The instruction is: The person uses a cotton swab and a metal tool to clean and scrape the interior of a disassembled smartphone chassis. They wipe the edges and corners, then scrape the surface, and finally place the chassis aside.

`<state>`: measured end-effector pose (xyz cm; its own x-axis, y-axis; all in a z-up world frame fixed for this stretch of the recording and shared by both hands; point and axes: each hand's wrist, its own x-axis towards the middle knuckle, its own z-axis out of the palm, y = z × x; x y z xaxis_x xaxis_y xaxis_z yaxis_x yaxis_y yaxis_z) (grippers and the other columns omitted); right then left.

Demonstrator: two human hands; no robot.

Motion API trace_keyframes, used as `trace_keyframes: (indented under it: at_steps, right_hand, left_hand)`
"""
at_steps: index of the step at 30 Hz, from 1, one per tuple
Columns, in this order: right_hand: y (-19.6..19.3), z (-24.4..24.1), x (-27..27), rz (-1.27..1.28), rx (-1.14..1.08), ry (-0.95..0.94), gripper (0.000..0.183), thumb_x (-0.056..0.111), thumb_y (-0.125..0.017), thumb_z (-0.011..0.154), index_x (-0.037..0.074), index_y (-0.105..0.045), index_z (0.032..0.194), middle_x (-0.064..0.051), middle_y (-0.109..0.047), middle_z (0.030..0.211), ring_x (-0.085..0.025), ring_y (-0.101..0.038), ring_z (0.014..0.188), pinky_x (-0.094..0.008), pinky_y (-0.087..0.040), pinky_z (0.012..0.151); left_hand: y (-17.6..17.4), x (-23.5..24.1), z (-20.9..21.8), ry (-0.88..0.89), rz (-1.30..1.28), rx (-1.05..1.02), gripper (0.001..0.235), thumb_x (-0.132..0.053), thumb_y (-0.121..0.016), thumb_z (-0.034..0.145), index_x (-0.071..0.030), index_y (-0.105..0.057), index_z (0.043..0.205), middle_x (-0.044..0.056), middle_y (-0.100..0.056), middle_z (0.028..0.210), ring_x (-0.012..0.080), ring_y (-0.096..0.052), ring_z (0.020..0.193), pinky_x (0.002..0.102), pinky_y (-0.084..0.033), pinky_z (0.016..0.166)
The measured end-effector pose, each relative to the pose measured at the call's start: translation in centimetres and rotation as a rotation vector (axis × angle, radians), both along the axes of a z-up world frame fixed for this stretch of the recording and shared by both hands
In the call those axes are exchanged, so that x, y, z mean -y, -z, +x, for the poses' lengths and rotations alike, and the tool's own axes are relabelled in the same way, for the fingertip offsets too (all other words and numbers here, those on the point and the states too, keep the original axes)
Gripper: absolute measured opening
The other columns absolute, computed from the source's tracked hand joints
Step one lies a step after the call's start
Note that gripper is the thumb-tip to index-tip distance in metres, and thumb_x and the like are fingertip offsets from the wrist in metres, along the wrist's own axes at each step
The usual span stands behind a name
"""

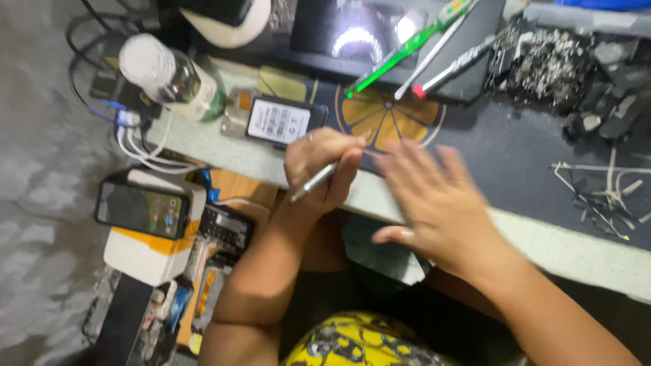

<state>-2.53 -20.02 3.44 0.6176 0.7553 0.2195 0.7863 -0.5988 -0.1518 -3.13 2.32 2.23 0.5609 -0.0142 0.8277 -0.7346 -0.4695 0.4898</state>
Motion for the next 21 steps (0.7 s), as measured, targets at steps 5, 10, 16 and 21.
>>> trace_keyframes:
  at_steps: [5, 10, 16, 21]
  right_hand:
    - [-3.7, 0.2, 3.5, -0.449, 0.176, 0.506, 0.079, 0.061, -0.055, 0.097, 0.004, -0.047, 0.151, -0.018, -0.042, 0.162, -0.036, -0.034, 0.153, -0.057, -0.020, 0.126]
    - [-1.1, 0.0, 0.6, 0.053, 0.100, 0.018, 0.079, 0.056, -0.064, 0.082, 0.009, -0.061, 0.145, -0.021, -0.054, 0.152, -0.041, -0.043, 0.143, -0.063, -0.020, 0.117]
    - [-0.6, 1.1, 4.8, -0.219, 0.233, 0.368, 0.050, 0.045, -0.062, 0.109, 0.012, -0.060, 0.146, -0.011, -0.058, 0.154, -0.031, -0.050, 0.148, -0.060, -0.020, 0.128]
    - [0.1, 1.4, -0.3, 0.151, 0.099, -0.022, 0.061, 0.042, -0.062, 0.096, 0.007, -0.061, 0.145, -0.017, -0.059, 0.150, -0.037, -0.052, 0.142, -0.058, -0.023, 0.123]
  left_hand:
    - [0.1, 0.1, -0.4, -0.023, -0.034, -0.123, 0.006, -0.006, -0.065, 0.103, -0.001, -0.067, 0.101, 0.012, -0.069, 0.085, 0.0248, -0.068, 0.069, 0.033, -0.052, 0.059]
    - [0.0, 0.6, -0.1, -0.004, 0.040, -0.065, 0.006, -0.007, -0.067, 0.104, -0.002, -0.065, 0.101, 0.013, -0.070, 0.088, 0.0270, -0.069, 0.073, 0.034, -0.054, 0.062]
    - [0.2, 0.5, -0.4, 0.000, 0.031, -0.090, 0.006, -0.006, -0.067, 0.103, -0.002, -0.066, 0.100, 0.012, -0.070, 0.087, 0.0264, -0.069, 0.071, 0.034, -0.053, 0.060]
    - [0.2, 0.5, 0.1, -0.002, 0.046, -0.064, 0.006, -0.008, -0.067, 0.104, -0.002, -0.066, 0.101, 0.012, -0.069, 0.086, 0.0265, -0.068, 0.071, 0.034, -0.053, 0.061]
